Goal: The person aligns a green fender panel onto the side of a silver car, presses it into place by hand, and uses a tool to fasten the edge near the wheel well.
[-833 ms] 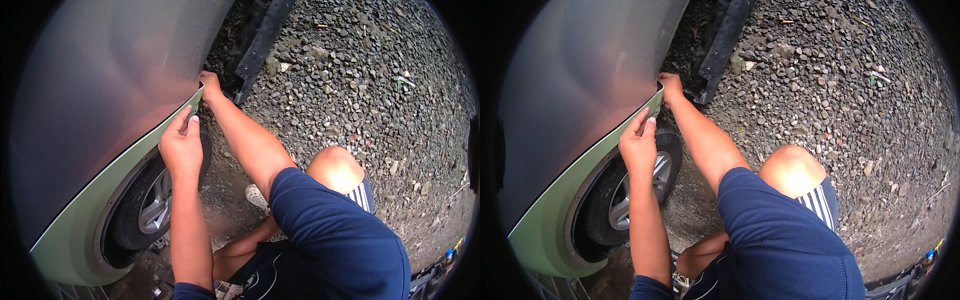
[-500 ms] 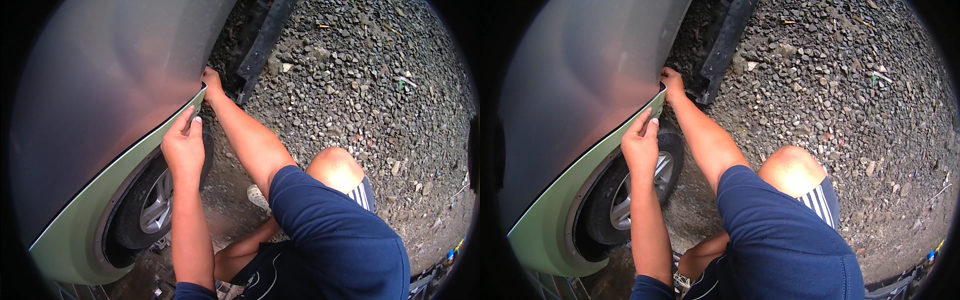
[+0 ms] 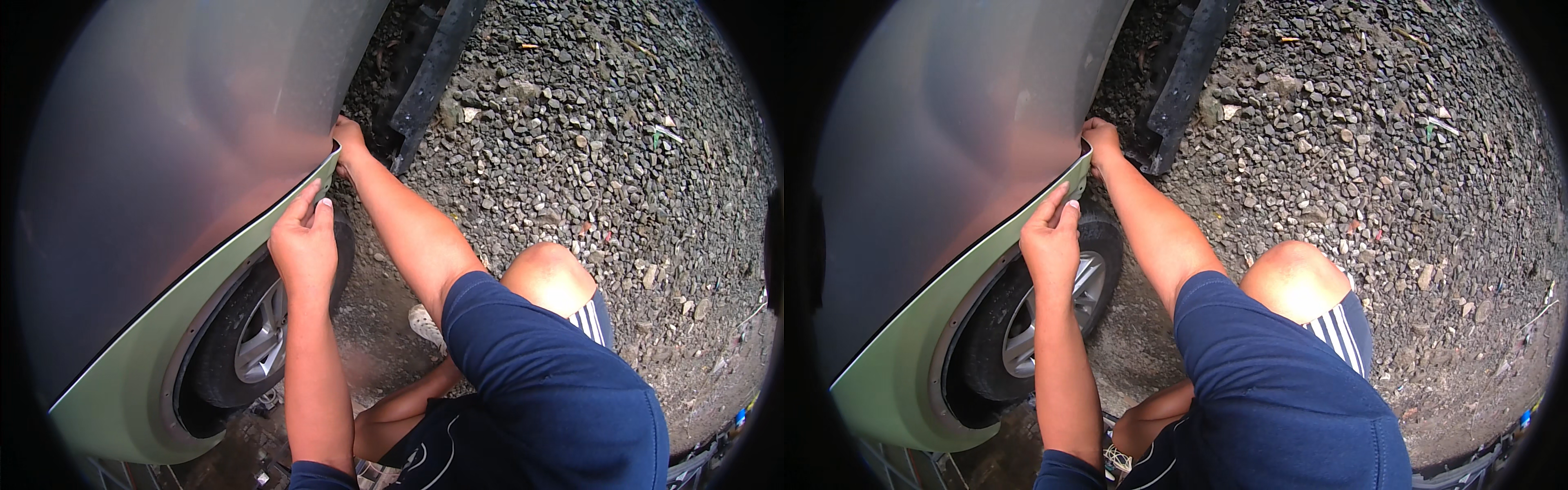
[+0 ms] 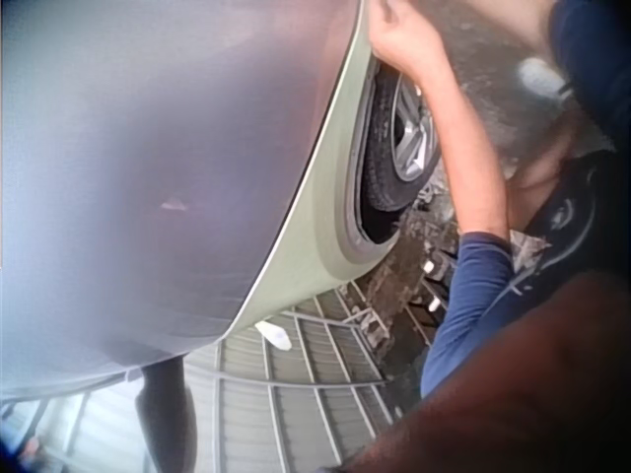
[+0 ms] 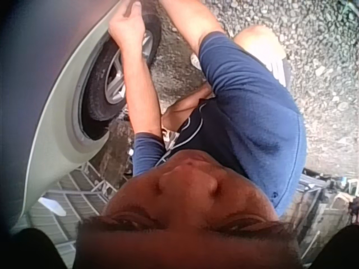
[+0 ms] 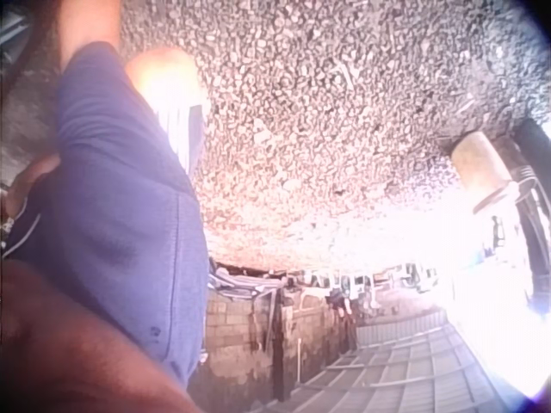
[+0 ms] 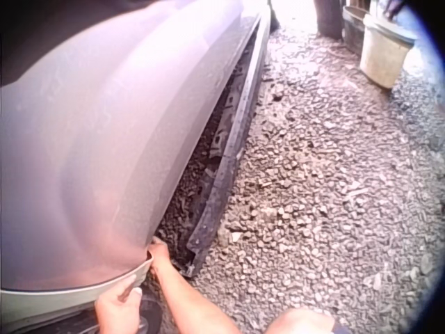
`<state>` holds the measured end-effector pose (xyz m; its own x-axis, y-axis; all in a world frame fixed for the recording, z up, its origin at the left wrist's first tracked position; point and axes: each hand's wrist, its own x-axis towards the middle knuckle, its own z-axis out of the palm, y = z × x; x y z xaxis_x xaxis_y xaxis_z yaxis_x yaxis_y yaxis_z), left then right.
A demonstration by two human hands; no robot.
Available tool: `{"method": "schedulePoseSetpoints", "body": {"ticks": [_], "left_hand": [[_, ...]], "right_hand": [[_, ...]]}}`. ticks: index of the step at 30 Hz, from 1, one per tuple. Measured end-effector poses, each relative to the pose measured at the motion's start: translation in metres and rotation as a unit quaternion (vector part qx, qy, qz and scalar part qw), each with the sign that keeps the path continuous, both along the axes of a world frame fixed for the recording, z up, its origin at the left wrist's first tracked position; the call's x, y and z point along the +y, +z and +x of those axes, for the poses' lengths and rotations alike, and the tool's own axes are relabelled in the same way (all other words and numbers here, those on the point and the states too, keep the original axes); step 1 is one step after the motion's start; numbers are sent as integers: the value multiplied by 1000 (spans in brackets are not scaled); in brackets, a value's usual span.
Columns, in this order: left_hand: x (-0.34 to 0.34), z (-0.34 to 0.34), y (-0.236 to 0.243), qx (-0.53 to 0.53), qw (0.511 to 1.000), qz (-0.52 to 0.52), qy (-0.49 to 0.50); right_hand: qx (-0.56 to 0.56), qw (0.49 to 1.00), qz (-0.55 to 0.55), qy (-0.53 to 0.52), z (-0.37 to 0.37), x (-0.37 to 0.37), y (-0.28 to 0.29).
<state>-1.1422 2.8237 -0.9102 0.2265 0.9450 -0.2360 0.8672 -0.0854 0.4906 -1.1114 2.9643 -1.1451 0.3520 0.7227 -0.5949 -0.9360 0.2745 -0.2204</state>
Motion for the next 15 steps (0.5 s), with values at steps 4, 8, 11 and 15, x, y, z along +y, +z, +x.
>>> {"method": "schedulePoseSetpoints", "body": {"ticks": [4, 8, 11, 15], "left_hand": [[-1, -2, 1, -11, 1000, 10, -14], [-2, -1, 2, -10, 1000, 1, -3], [-2, -6, 3, -11, 1000, 6, -5], [-2, -1, 5, -8, 1000, 10, -18]], "right_hand": [[-39, 999, -6, -1, -3, 2, -3], [-44, 999, -19, 22, 0, 3, -7], [-8, 1000, 2, -7, -6, -3, 6], [-56, 998, -19, 7, 2, -1, 0]]}}
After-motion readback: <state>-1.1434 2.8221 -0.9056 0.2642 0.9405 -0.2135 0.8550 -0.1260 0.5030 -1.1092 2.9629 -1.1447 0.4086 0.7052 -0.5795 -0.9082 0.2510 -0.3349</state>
